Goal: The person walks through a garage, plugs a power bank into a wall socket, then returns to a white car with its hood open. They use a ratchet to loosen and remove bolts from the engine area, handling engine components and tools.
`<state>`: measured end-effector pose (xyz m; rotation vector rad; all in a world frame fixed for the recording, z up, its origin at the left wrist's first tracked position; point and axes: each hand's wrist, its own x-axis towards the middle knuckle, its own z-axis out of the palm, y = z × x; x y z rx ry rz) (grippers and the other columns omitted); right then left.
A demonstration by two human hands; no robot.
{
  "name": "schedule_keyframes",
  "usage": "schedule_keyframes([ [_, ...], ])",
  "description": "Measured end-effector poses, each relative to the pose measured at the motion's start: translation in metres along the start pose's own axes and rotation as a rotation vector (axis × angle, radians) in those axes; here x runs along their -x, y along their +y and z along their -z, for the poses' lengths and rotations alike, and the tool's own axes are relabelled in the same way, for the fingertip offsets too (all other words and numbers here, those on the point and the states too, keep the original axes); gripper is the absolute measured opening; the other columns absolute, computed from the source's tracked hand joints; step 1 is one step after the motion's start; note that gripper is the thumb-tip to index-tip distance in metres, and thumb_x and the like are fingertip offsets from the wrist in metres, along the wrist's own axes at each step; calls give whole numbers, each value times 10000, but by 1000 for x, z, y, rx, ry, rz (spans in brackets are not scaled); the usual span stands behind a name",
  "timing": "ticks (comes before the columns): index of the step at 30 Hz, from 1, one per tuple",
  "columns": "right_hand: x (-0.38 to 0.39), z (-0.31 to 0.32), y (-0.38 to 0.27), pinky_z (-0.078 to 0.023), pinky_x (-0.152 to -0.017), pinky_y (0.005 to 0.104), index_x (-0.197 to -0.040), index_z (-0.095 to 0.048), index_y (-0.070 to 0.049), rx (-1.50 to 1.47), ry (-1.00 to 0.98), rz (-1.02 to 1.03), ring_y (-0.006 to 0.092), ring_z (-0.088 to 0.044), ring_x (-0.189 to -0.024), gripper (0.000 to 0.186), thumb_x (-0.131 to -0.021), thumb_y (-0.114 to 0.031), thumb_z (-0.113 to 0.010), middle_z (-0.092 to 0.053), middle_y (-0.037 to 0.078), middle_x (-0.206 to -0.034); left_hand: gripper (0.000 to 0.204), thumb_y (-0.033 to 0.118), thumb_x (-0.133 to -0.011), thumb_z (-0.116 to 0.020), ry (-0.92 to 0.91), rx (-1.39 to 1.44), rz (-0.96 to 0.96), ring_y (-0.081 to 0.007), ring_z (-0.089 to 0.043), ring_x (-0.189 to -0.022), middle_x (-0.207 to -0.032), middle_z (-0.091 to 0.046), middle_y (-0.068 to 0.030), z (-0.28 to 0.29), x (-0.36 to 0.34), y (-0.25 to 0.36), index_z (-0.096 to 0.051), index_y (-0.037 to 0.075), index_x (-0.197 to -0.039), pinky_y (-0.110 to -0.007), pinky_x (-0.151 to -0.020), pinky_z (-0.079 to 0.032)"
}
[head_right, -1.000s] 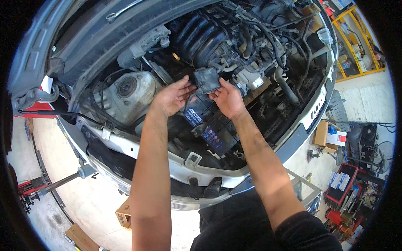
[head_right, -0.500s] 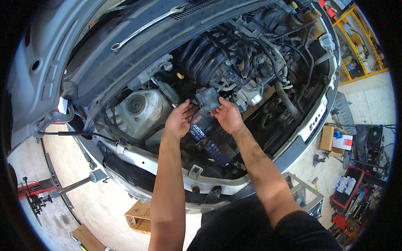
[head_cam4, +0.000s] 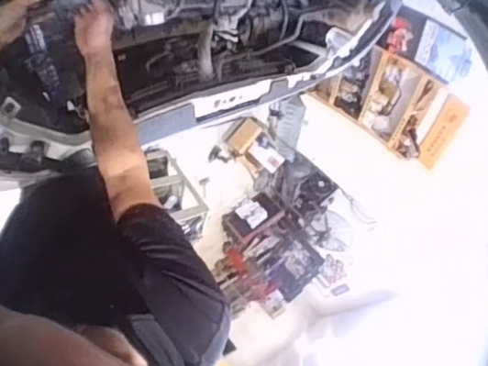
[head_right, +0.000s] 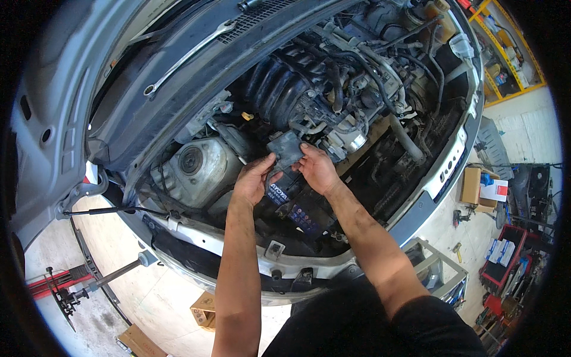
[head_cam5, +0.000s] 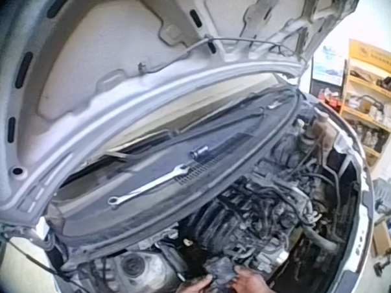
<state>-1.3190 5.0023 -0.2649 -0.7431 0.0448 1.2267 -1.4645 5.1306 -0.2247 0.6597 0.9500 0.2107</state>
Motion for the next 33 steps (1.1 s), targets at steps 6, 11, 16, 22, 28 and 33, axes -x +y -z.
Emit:
schedule_keyframes([
  [6, -2, 0, 3, -489, -833, 352, -1069, -636, -80, 3, -64, 9, 173, -624, -903, 212, -1011, -275, -577, -681, 32, -976, 216, 282, -904, -764, 56, 49, -39, -127, -638, -938, -973, -689, -1, 7, -5, -4, -694, 105, -1006, -345, -839, -544],
  [11, 0, -5, 2, -520, -767, 351, -1160, -603, -10, 335, 88, 95, 186, -641, -840, 343, -1020, -321, -568, -680, 66, -975, 208, 177, -940, -705, 54, 9, -129, -148, -639, -992, -1045, -686, -33, -6, 13, 9, -677, 55, -1107, -347, -874, -536],
  [16, 35, -62, -3, -494, -979, 444, -1421, -358, 133, 1464, 347, 532, 473, -587, -1141, 1005, -763, -471, -818, -580, 344, -1201, 273, 76, -963, -624, -40, -13, -196, -199, -642, -1059, -1140, -681, -83, -2, 8, 7, -649, 15, -1228, -328, -941, -514],
  [22, 17, -81, -28, -494, -964, 444, -1310, -455, 167, 1453, 291, 165, 450, -585, -1151, 984, -704, -532, -791, -601, 323, -1181, 267, 53, -973, -567, -152, -75, -237, -197, -640, -1038, -1172, -675, -99, 2, 8, 13, -669, 8, -1216, -314, -942, -502],
  [28, 10, -60, -71, -515, -768, 380, -1057, -654, 13, 504, -8, -140, 190, -628, -904, 425, -818, -333, -724, -660, 72, -986, 453, 81, -838, -762, 34, -664, -470, -173, -604, -952, -1192, -661, -70, -8, 30, 9, -631, 24, -1268, -308, -905, -489],
  [33, 11, -66, -53, -523, -758, 366, -1058, -644, 44, 456, 273, 76, 187, -645, -871, 420, -877, -331, -699, -679, 97, -975, 638, 88, -694, -867, 229, -1069, -814, -234, -619, -917, -1215, -610, -150, -18, 39, -14, -609, -6, -1271, -352, -851, -539],
])
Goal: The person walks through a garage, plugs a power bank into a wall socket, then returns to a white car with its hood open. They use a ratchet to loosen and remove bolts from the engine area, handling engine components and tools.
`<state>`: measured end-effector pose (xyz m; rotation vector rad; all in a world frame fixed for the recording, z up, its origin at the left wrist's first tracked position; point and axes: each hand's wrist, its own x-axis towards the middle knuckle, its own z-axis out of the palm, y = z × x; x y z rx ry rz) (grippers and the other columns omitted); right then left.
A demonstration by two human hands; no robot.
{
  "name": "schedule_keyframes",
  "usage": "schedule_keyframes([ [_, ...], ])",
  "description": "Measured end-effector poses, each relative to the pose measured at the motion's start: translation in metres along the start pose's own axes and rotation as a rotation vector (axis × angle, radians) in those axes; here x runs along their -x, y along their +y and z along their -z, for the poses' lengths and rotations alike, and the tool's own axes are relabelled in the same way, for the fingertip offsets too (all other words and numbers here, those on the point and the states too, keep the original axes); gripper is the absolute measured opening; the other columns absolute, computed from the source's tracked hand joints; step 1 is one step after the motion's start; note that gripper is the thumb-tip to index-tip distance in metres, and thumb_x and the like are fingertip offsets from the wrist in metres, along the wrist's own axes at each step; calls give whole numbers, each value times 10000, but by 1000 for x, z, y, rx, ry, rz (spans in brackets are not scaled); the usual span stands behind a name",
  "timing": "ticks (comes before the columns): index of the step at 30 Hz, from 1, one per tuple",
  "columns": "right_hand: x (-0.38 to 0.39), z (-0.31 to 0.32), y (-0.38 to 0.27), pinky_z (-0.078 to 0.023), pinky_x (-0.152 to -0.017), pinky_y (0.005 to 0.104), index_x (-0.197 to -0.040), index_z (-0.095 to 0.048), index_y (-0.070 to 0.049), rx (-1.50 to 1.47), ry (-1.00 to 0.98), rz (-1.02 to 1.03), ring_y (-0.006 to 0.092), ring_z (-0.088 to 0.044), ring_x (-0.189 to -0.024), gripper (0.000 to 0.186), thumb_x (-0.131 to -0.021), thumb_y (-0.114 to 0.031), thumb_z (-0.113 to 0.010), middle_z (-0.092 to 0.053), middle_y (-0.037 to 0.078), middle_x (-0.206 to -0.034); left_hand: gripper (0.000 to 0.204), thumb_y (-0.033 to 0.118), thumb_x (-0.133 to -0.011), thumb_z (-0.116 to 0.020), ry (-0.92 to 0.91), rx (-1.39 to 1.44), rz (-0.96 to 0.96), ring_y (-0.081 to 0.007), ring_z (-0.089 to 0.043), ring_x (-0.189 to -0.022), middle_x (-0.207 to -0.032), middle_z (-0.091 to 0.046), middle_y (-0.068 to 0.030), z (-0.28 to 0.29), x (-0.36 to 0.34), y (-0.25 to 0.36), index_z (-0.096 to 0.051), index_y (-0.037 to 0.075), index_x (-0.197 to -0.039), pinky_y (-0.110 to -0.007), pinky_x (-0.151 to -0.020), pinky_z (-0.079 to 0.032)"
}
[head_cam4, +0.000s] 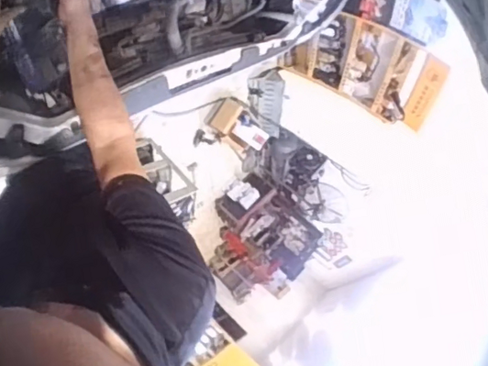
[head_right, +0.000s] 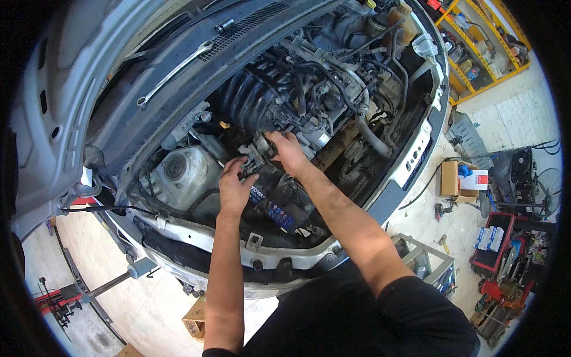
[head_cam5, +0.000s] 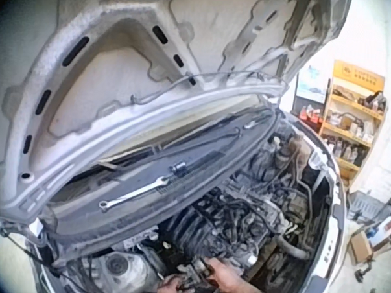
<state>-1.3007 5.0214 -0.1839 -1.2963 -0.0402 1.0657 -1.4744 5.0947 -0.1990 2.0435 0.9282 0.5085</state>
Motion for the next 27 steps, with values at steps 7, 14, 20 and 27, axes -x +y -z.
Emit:
schedule_keyframes([
  [7, 12, -11, 7, -525, -780, 430, -993, -673, 87, 708, 105, 508, 354, -686, -876, 517, -848, -401, -766, -688, 267, -859, 682, 127, -673, -882, 55, -224, -44, -304, -667, -941, -1237, -592, -204, -24, 3, -23, -597, -40, -1270, -375, -843, -553],
  [14, -4, 16, 43, -520, -893, 469, -1147, -636, 60, 1092, 254, 646, 443, -621, -1049, 421, -796, -156, -717, -645, 287, -1129, 655, 175, -687, -881, 30, -200, -27, -361, -617, -1021, -1208, -570, -208, -31, 4, -16, -618, -44, -1247, -398, -871, -530],
  [20, -1, 15, 26, -535, -843, 457, -1061, -659, 94, 1109, 251, 636, 451, -651, -968, 379, -788, -155, -742, -671, 291, -1041, 653, 220, -725, -861, 30, -255, -5, -373, -595, -1052, -1185, -549, -192, -33, 7, -6, -610, -25, -1276, -418, -906, -511],
  [27, 3, 14, 25, -535, -832, 466, -1038, -680, 49, 1191, 235, 626, 420, -672, -914, 355, -769, -174, -742, -696, 246, -970, 621, 374, -803, -786, -97, -651, 24, -334, -544, -1114, -1179, -532, -139, -28, 8, 13, -614, 15, -1278, -437, -942, -482],
])
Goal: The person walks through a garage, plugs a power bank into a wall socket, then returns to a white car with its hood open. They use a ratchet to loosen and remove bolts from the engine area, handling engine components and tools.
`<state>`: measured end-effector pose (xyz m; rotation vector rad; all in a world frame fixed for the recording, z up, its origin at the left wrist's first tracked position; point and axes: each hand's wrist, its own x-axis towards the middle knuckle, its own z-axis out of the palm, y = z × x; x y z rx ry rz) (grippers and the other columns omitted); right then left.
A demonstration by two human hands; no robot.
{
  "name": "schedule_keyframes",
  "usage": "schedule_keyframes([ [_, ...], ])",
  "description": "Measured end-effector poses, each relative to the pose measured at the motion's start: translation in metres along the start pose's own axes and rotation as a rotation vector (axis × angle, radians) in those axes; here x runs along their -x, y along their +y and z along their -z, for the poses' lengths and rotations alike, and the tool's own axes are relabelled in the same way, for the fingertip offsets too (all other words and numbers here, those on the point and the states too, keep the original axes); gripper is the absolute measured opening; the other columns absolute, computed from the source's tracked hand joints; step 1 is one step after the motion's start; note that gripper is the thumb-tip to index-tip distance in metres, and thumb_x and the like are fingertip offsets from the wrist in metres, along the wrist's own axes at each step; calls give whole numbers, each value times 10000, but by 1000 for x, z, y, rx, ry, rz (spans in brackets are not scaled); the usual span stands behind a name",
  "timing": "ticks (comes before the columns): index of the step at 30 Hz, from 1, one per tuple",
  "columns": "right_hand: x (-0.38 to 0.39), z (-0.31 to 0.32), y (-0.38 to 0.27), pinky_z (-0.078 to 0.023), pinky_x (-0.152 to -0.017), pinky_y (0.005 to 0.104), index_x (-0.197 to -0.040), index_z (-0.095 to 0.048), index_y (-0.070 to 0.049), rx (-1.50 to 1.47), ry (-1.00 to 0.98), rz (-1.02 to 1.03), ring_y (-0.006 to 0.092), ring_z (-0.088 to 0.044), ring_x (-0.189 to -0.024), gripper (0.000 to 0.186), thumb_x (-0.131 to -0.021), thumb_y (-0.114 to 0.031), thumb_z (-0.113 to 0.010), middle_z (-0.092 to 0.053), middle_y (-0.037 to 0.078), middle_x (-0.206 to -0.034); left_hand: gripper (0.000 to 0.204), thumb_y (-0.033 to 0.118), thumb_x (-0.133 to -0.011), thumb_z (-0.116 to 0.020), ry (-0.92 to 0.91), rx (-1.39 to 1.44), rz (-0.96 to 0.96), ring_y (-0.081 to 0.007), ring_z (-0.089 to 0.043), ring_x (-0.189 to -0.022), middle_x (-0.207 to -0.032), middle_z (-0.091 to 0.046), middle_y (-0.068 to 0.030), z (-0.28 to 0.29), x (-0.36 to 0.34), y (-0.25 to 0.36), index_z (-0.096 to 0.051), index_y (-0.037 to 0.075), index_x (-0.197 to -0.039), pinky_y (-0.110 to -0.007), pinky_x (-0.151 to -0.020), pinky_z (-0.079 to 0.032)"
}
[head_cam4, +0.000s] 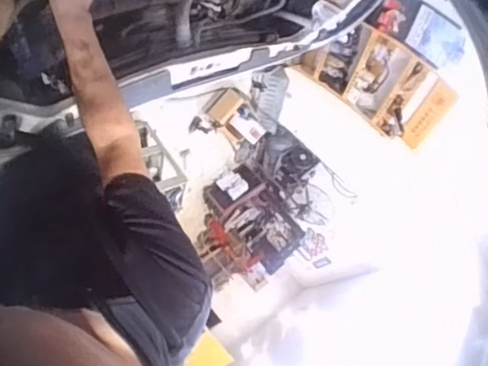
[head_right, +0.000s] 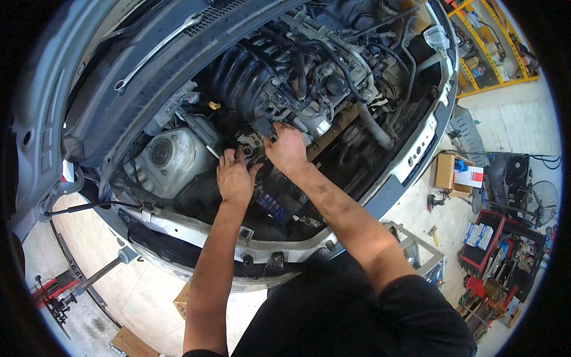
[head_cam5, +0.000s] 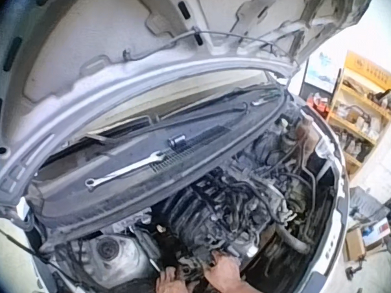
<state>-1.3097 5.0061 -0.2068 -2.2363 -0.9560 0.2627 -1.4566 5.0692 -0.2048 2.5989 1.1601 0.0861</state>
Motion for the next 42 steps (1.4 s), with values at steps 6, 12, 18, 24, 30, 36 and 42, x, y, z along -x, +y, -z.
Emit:
schedule_keyframes([
  [6, -1, -6, 2, -545, -823, 456, -1019, -681, 34, 89, -18, 1, 388, -680, -913, 330, -770, -180, -718, -705, 223, -951, 715, 403, -841, -747, -57, -40, -46, -320, -604, -1076, -1177, -554, -150, -24, -5, -8, -516, -25, -1364, -386, -898, -524],
  [12, -17, -10, -10, -551, -787, 447, -914, -665, 7, 177, -161, 48, 384, -686, -862, 236, -778, -185, -688, -704, 206, -900, 791, 492, -927, -627, -167, 40, 66, -405, -698, -878, -1003, -701, -249, -28, -2, -4, -379, -22, -1474, -455, -778, -569],
  [18, -21, -15, -16, -570, -729, 389, -864, -700, -46, 358, -237, 165, 288, -721, -819, 150, -781, -161, -649, -727, 161, -864, 711, 419, -931, -649, -340, -143, 93, -376, -613, -1119, -1217, -620, -267, -3, -5, 11, -413, -27, -1432, -464, -898, -522],
  [24, -25, -12, -11, -576, -716, 405, -805, -708, -54, 236, -228, 133, 302, -727, -754, 121, -788, -149, -634, -727, 161, -789, 466, 218, -974, -601, 266, 381, 94, -432, -474, -1277, -1372, -515, -267, -24, -61, -5, -504, -59, -1335, -489, -1087, -373],
  [30, -23, -5, 4, -562, -686, 454, -768, -676, -26, 149, -195, 108, 352, -703, -713, 221, -817, -240, -662, -697, 197, -735, 423, 251, -1034, -490, 168, 560, 124, -466, -568, -1154, -1259, -592, -284, -60, -65, -2, -510, -47, -1334, -479, -969, -471],
  [36, -38, -6, -31, -569, -693, 442, -712, -721, -23, 178, -289, 39, 350, -713, -740, 297, -831, -291, -672, -707, 193, -751, 367, 277, -1006, -514, 77, 486, 90, -500, -599, -1060, -1162, -628, -302, -77, -71, -24, -576, -39, -1180, -512, -882, -505],
  [42, -39, -1, -34, -574, -749, 440, -784, -746, -53, 180, -320, 3, 350, -722, -824, 211, -838, -225, -636, -728, 188, -845, 366, 338, -1027, -463, 114, 399, 209, -469, -609, -1039, -1132, -649, -257, -70, -69, -10, -604, 6, -1084, -531, -877, -492],
])
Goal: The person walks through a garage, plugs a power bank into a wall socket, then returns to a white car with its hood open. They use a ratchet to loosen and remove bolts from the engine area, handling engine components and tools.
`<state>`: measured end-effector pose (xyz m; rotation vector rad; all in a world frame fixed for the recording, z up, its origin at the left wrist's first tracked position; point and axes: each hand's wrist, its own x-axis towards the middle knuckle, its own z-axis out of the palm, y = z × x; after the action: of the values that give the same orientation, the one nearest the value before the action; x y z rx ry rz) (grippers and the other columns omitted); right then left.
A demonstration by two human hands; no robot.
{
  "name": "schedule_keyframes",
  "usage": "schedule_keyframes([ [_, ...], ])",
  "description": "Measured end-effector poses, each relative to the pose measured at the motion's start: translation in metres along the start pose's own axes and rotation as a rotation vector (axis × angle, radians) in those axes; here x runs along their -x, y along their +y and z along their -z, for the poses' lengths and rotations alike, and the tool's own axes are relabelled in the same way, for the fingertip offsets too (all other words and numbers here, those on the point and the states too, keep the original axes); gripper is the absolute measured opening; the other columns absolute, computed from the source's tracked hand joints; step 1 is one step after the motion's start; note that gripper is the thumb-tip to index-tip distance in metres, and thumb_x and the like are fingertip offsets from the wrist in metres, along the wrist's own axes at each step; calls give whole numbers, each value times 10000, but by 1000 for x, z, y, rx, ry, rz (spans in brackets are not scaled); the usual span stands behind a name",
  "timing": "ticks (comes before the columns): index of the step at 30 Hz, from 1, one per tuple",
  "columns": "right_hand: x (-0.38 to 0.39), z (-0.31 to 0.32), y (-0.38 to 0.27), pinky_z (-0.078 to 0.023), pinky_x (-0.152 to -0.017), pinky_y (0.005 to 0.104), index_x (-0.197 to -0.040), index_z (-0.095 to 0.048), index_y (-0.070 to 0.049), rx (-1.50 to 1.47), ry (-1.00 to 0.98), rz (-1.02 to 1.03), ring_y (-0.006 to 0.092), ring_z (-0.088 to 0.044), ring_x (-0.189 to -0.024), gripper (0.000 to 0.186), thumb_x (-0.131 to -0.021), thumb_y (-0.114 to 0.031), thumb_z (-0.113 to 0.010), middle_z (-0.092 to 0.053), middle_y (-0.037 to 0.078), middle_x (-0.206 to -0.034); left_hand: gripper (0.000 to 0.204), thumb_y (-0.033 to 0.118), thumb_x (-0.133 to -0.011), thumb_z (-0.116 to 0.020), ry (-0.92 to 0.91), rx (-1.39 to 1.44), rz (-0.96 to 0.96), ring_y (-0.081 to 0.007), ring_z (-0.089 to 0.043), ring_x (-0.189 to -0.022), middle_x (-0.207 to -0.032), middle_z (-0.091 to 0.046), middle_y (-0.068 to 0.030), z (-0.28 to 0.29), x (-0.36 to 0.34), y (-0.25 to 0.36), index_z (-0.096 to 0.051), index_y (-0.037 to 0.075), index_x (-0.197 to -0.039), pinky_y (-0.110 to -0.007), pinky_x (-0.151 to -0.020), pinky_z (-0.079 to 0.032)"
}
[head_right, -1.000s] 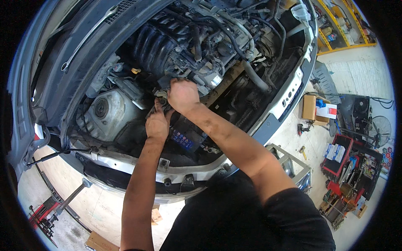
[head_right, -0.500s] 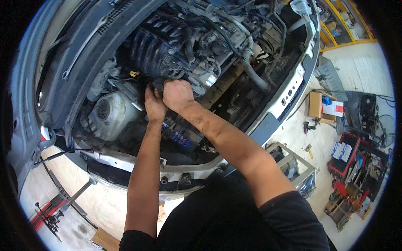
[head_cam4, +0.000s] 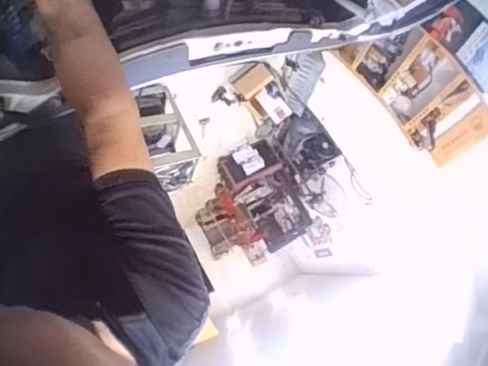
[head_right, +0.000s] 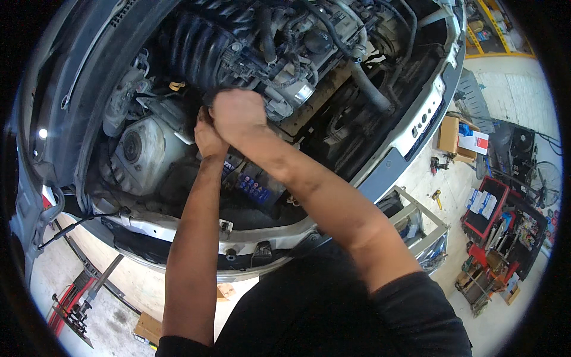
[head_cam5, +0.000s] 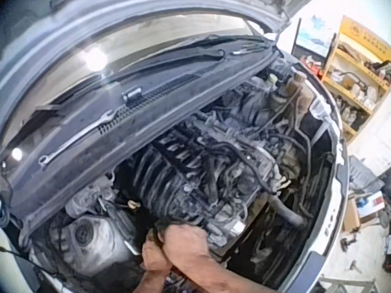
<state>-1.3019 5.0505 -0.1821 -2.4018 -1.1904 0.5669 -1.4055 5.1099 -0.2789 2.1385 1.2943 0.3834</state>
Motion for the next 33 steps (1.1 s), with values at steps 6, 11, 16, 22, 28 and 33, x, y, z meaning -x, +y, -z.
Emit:
schedule_keyframes([
  [6, 43, -41, 42, -542, -758, 467, -1014, -659, 13, -364, 366, 24, 408, -673, -852, 292, -747, -89, -721, -683, 245, -879, 320, 290, -1015, -483, 1, -10, 93, -446, -613, -1054, -1128, -654, -253, 5, 1, 18, -626, 46, -1164, -500, -881, -495],
  [11, 51, -47, 29, -546, -732, 462, -995, -673, 23, -460, 350, -20, 453, -660, -836, 262, -752, -67, -705, -669, 275, -857, 331, 266, -1020, -449, 5, 38, 89, -439, -607, -1067, -1127, -648, -248, 6, 7, 12, -628, 11, -1133, -506, -881, -489],
  [16, 32, -37, 23, -551, -766, 480, -1018, -696, 39, -335, 311, -136, 449, -670, -819, 294, -776, -128, -700, -677, 278, -835, 372, 294, -1032, -408, -8, -41, 8, -466, -618, -1016, -1104, -652, -253, 1, -3, 11, -622, -8, -1057, -532, -862, -489],
  [22, 36, -25, 37, -547, -772, 454, -1000, -706, 45, -538, 296, -140, 448, -667, -870, 297, -814, -184, -726, -684, 284, -867, 408, 351, -1048, -398, 25, -32, 40, -426, -631, -1013, -1136, -657, -200, 2, -3, 15, -628, 15, -1067, -505, -855, -505],
  [28, 58, -4, 47, -528, -749, 382, -1013, -693, 67, -776, 337, -319, 353, -714, -814, 283, -835, -154, -702, -696, 257, -841, 397, 341, -1054, -400, 45, -31, 32, -429, -631, -1005, -1121, -664, -202, -3, -3, 7, -631, 18, -1074, -502, -850, -505],
  [33, 60, -43, 52, -495, -745, 296, -1041, -654, 83, -859, 386, -111, 107, -574, -786, 313, -875, -171, -731, -669, 98, -803, 347, 304, -1048, -420, -25, -51, 33, -453, -619, -1005, -1095, -670, -214, -1, -3, 8, -624, 27, -1095, -511, -849, -499],
])
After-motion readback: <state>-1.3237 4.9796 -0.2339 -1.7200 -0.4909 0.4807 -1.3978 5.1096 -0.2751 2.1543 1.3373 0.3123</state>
